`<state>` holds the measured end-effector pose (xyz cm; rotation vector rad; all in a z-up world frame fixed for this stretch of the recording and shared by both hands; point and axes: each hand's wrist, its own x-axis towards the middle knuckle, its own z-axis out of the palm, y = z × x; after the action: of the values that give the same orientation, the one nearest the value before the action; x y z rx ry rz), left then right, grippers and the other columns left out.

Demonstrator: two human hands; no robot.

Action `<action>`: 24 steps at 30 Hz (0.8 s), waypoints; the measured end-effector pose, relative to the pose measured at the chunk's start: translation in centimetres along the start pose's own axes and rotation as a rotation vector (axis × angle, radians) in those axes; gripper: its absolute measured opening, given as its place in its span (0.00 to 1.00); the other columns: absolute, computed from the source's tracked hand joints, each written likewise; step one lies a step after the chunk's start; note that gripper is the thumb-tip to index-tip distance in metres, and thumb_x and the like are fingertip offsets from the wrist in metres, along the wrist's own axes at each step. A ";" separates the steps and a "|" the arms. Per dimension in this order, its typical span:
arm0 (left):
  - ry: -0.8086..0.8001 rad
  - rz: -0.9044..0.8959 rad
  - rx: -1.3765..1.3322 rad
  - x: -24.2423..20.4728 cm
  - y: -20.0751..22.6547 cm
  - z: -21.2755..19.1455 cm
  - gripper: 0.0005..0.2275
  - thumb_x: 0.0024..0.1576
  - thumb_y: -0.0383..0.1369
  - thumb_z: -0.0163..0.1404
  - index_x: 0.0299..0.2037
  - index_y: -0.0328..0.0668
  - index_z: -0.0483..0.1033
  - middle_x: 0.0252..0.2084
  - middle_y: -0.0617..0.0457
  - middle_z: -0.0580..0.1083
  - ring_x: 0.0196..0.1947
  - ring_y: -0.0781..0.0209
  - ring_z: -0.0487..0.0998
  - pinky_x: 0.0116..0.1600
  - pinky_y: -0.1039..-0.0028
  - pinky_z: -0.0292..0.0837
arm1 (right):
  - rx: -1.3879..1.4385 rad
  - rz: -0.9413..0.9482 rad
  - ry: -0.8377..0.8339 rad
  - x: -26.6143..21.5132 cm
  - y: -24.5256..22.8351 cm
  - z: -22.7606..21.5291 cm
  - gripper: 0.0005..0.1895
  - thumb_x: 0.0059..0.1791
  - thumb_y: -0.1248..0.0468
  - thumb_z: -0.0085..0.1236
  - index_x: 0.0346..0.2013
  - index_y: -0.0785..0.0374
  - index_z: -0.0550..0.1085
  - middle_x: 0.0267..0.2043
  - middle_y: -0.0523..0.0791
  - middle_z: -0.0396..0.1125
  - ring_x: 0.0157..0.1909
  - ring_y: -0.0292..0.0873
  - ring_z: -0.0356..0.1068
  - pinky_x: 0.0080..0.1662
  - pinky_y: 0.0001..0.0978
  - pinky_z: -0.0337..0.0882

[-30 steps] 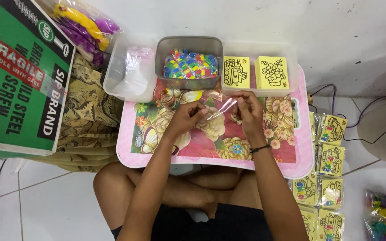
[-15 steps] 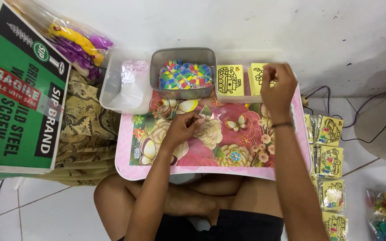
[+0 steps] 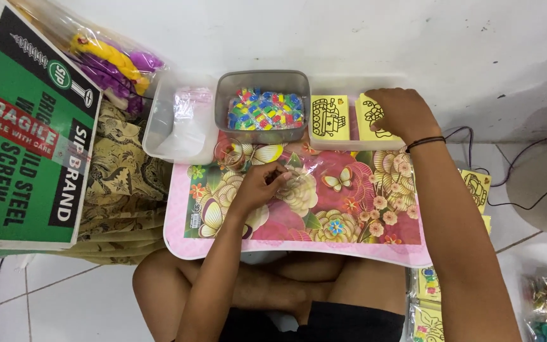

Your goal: The person places illustrated cards into plastic sleeves along with small colorful pieces and seals the sleeves with an adhesive strip.

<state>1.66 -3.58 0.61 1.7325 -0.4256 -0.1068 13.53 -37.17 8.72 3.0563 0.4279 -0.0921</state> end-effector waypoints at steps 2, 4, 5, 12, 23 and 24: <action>-0.006 0.004 0.011 0.0 0.0 0.0 0.06 0.59 0.32 0.55 0.33 0.40 0.81 0.19 0.48 0.75 0.20 0.64 0.68 0.28 0.74 0.64 | -0.037 -0.015 0.030 0.2 0.3 0.8 0.37 0.41 0.56 0.72 0.65 0.52 0.71 0.57 0.46 0.74 0.60 0.52 0.72 0.59 0.53 0.68; -0.001 -0.005 0.024 0.1 0.3 0.0 0.06 0.59 0.32 0.55 0.32 0.41 0.81 0.19 0.49 0.75 0.19 0.65 0.69 0.28 0.75 0.64 | -0.093 -0.005 0.082 0.7 0.7 1.4 0.42 0.37 0.54 0.75 0.65 0.48 0.70 0.58 0.49 0.70 0.63 0.55 0.67 0.62 0.57 0.64; -0.001 -0.006 0.023 0.0 0.2 0.0 0.06 0.59 0.32 0.55 0.32 0.41 0.81 0.19 0.49 0.75 0.19 0.65 0.69 0.28 0.75 0.64 | -0.093 -0.005 0.080 0.5 0.7 0.9 0.42 0.37 0.54 0.75 0.65 0.48 0.70 0.58 0.49 0.70 0.63 0.55 0.67 0.62 0.57 0.64; 0.013 -0.002 0.016 -0.1 0.0 0.0 0.06 0.60 0.33 0.55 0.32 0.41 0.81 0.19 0.49 0.75 0.20 0.65 0.69 0.28 0.75 0.64 | 0.103 -0.062 0.198 0.3 2.2 -0.6 0.15 0.47 0.65 0.68 0.47 0.56 0.74 0.42 0.44 0.69 0.54 0.49 0.70 0.59 0.51 0.64; 0.027 -0.117 -0.012 -0.4 0.7 0.0 0.09 0.59 0.35 0.54 0.36 0.36 0.81 0.22 0.58 0.74 0.20 0.72 0.66 0.28 0.80 0.61 | 0.627 -0.020 0.298 -3.9 0.2 -5.6 0.08 0.49 0.73 0.62 0.43 0.68 0.75 0.40 0.52 0.75 0.35 0.48 0.71 0.39 0.39 0.68; 0.024 -0.094 -0.013 -0.4 0.5 0.0 0.08 0.59 0.35 0.54 0.36 0.37 0.80 0.23 0.59 0.74 0.21 0.72 0.65 0.28 0.80 0.60 | 0.625 -0.079 0.378 -4.2 0.1 -5.8 0.08 0.50 0.75 0.62 0.43 0.69 0.76 0.41 0.52 0.75 0.40 0.48 0.73 0.44 0.38 0.71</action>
<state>1.17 -3.46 0.98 1.7398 -0.3253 -0.1563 9.81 -38.10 14.78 3.6768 0.6439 0.4412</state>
